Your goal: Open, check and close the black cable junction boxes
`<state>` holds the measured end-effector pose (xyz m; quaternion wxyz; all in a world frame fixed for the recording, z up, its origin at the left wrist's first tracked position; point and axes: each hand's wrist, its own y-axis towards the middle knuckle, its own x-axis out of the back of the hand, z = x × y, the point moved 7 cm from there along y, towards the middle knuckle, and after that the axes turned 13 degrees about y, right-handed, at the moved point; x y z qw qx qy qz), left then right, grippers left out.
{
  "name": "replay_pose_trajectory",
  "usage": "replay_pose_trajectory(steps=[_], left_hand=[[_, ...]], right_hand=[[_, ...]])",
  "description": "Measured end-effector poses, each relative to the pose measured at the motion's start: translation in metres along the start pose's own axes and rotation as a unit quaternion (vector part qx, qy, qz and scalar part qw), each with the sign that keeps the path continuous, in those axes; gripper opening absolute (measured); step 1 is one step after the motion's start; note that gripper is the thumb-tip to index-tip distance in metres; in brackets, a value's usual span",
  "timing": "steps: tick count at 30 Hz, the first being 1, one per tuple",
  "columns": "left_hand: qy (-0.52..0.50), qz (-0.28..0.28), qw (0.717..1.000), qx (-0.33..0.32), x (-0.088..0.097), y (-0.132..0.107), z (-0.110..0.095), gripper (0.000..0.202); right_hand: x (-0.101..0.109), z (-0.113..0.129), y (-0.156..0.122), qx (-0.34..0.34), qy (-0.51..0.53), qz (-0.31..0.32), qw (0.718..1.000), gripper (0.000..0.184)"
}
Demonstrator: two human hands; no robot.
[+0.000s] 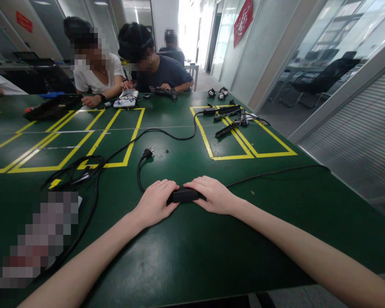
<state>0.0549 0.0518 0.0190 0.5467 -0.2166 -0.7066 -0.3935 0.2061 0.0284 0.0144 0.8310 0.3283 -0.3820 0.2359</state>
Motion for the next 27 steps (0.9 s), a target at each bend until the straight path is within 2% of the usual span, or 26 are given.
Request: replay_pose_trajectory(steps=[8, 16, 20, 25, 27], left_hand=[[0.009, 0.004, 1.0, -0.027, 0.006, 0.0, -0.005, 0.012], [0.025, -0.037, 0.998, -0.051, 0.012, -0.001, -0.009, 0.034], [0.022, -0.049, 0.997, -0.059, 0.012, -0.001, -0.009, 0.029], [0.033, -0.051, 0.997, -0.056, 0.012, -0.002, -0.01, 0.029], [0.036, -0.053, 0.996, -0.056, 0.012, -0.002, -0.01, 0.03]], right_hand=[[-0.001, 0.002, 0.002, -0.004, -0.009, 0.02, 1.0, 0.028], [0.0, 0.002, 0.001, 0.014, -0.023, 0.02, 0.999, 0.029], [-0.001, 0.002, 0.001, 0.013, -0.023, 0.024, 0.999, 0.029], [0.004, 0.004, 0.0, 0.018, -0.009, 0.007, 1.0, 0.038], [0.004, 0.005, 0.0, 0.022, -0.007, 0.012, 1.0, 0.034]])
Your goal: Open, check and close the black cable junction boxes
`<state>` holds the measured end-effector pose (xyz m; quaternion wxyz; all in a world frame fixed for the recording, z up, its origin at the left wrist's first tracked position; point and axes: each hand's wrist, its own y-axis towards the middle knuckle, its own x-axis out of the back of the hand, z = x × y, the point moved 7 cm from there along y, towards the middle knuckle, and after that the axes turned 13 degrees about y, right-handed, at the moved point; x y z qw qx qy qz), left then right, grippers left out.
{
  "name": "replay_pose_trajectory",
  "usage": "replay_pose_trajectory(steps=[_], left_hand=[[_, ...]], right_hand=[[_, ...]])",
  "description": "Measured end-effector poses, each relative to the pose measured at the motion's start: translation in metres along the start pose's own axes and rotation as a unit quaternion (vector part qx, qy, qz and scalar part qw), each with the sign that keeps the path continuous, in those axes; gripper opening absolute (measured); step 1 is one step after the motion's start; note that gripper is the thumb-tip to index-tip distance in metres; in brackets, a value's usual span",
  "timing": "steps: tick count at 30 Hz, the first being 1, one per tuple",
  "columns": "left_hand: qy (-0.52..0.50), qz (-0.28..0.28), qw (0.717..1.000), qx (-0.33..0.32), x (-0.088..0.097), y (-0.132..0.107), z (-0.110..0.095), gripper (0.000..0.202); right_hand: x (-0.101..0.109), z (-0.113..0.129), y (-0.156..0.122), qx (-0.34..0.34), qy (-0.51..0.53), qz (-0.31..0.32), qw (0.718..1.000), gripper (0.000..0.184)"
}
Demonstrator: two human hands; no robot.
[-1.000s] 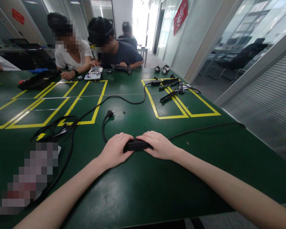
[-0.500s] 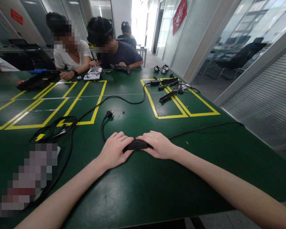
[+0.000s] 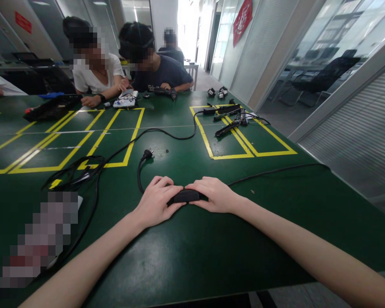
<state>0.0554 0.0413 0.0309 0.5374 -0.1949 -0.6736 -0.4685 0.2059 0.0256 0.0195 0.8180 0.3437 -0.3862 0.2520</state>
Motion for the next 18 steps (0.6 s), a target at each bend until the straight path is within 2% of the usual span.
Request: replay_pose_trajectory(steps=[6, 12, 18], left_hand=[[-0.004, -0.004, 1.0, 0.0, -0.0002, -0.0012, 0.0006, 0.03], [0.009, -0.008, 1.0, -0.005, -0.0004, -0.0011, -0.0021, 0.031], [-0.034, -0.034, 0.999, -0.015, 0.0023, -0.0005, -0.0064, 0.035]], right_hand=[[-0.0018, 0.0007, 0.0006, -0.008, -0.01, 0.012, 1.0, 0.027], [-0.0012, 0.0029, 0.003, -0.016, -0.03, 0.01, 0.999, 0.032], [-0.0021, 0.0028, 0.002, -0.006, -0.044, 0.008, 0.999, 0.029]])
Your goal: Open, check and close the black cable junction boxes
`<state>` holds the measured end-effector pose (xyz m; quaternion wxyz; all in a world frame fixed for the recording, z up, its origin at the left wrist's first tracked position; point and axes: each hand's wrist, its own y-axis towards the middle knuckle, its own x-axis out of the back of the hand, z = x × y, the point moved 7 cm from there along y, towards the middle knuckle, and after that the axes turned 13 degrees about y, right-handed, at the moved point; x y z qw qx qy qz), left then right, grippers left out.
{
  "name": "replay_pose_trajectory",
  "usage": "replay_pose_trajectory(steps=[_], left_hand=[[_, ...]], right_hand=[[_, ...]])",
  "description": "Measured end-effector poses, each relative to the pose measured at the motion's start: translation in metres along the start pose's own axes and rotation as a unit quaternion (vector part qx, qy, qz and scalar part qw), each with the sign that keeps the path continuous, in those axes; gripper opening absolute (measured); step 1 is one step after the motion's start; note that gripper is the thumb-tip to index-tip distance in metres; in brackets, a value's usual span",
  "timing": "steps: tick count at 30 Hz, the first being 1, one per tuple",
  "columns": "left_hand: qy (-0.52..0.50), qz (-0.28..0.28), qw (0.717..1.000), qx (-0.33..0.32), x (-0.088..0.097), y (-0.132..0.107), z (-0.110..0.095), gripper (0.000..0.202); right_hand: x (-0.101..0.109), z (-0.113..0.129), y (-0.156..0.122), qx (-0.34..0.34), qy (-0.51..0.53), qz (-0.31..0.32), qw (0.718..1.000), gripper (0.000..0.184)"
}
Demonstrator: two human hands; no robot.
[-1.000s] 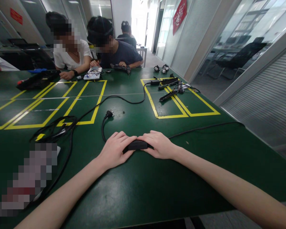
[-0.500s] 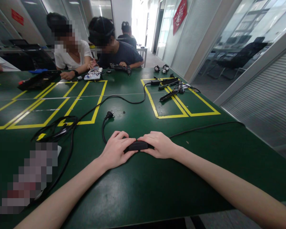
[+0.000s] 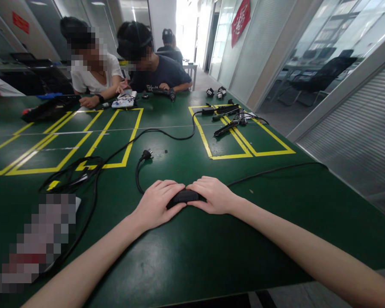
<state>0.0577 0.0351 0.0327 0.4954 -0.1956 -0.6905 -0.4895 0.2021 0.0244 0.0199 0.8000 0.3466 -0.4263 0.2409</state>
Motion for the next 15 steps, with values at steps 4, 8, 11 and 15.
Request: replay_pose_trajectory(steps=[4, 8, 11, 15], left_hand=[[0.005, -0.011, 1.0, -0.011, 0.0014, 0.0001, -0.0011, 0.029], [0.02, -0.014, 1.0, -0.006, 0.0034, 0.0003, -0.0011, 0.03], [0.019, -0.012, 1.0, 0.009, 0.0025, -0.0001, 0.0009, 0.036], [0.024, 0.0, 1.0, 0.012, -0.0016, -0.0008, 0.0024, 0.029]], right_hand=[[0.0042, 0.0012, -0.002, 0.018, -0.003, -0.036, 0.999, 0.038], [0.003, 0.0014, -0.0032, 0.029, -0.025, -0.04, 0.998, 0.035], [0.0016, 0.0002, -0.0032, 0.025, -0.031, -0.033, 0.999, 0.035], [0.0057, 0.0007, -0.0029, 0.027, -0.025, -0.052, 0.998, 0.038]])
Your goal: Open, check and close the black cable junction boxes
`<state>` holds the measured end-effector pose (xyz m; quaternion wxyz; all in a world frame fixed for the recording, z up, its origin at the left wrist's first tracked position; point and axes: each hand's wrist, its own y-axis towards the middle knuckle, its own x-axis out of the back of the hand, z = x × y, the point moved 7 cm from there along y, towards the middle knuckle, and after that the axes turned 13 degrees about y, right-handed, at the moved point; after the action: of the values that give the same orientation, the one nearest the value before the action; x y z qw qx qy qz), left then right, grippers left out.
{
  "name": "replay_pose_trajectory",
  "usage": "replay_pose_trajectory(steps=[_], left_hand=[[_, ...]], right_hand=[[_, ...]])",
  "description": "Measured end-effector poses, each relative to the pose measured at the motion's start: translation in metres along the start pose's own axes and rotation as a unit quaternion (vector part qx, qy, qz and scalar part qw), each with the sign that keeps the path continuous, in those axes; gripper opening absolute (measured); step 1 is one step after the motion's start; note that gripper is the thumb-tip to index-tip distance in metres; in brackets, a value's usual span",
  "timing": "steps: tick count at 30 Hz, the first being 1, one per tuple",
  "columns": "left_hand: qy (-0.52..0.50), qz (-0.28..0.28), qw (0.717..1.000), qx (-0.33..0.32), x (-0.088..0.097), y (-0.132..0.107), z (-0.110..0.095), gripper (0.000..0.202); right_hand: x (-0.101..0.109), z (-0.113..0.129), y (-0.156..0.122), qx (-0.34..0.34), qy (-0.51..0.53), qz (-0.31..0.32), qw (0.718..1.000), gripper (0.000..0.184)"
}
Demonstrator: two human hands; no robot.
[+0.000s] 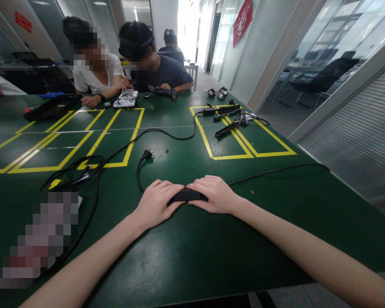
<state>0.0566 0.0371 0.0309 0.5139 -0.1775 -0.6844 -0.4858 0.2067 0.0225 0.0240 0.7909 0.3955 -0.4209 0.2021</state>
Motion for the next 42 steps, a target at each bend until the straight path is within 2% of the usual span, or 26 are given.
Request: replay_pose_trajectory(steps=[6, 11, 14, 16, 19, 23, 28, 33, 35, 38, 40, 42], left_hand=[[0.006, 0.012, 1.0, 0.0, 0.001, 0.0, -0.003, 0.027], [0.004, 0.043, 0.999, -0.001, 0.002, 0.0, -0.01, 0.064], [0.026, 0.058, 0.998, -0.004, 0.0, 0.0, -0.012, 0.054], [0.049, 0.065, 0.997, -0.01, -0.002, 0.0, -0.012, 0.046], [0.085, 0.074, 0.993, -0.032, -0.006, 0.001, -0.013, 0.044], [0.115, 0.081, 0.989, -0.054, -0.007, 0.001, -0.014, 0.043], [0.118, 0.077, 0.989, -0.053, -0.006, 0.002, -0.014, 0.04], [0.078, 0.079, 0.993, -0.042, -0.005, 0.0, -0.013, 0.046], [0.066, 0.051, 0.996, -0.038, 0.002, 0.0, -0.012, 0.052], [0.074, -0.038, 0.996, -0.021, 0.022, -0.003, -0.007, 0.054], [0.076, -0.089, 0.993, -0.008, 0.033, -0.006, -0.003, 0.044], [0.06, -0.101, 0.993, -0.006, 0.034, -0.008, -0.001, 0.028]], right_hand=[[0.001, 0.011, -0.001, 0.075, -0.063, 0.02, 0.995, 0.037], [0.005, 0.021, -0.004, 0.136, -0.13, -0.002, 0.982, 0.04], [0.009, 0.022, -0.003, 0.135, -0.123, -0.027, 0.983, 0.038], [0.011, 0.019, -0.002, 0.118, -0.081, -0.04, 0.989, 0.033], [0.011, 0.011, -0.001, 0.057, 0.062, -0.033, 0.996, 0.029], [0.008, -0.003, -0.002, -0.046, 0.222, -0.019, 0.974, 0.035], [0.001, -0.01, -0.003, -0.1, 0.26, 0.0, 0.96, 0.034], [0.004, -0.005, -0.001, -0.088, 0.263, -0.012, 0.961, 0.027], [0.009, -0.008, -0.002, -0.097, 0.286, -0.023, 0.953, 0.028], [0.024, -0.03, -0.007, -0.162, 0.333, -0.077, 0.926, 0.03], [0.043, -0.053, -0.014, -0.213, 0.35, -0.155, 0.899, 0.03], [0.068, -0.075, -0.025, -0.24, 0.359, -0.257, 0.864, 0.032]])
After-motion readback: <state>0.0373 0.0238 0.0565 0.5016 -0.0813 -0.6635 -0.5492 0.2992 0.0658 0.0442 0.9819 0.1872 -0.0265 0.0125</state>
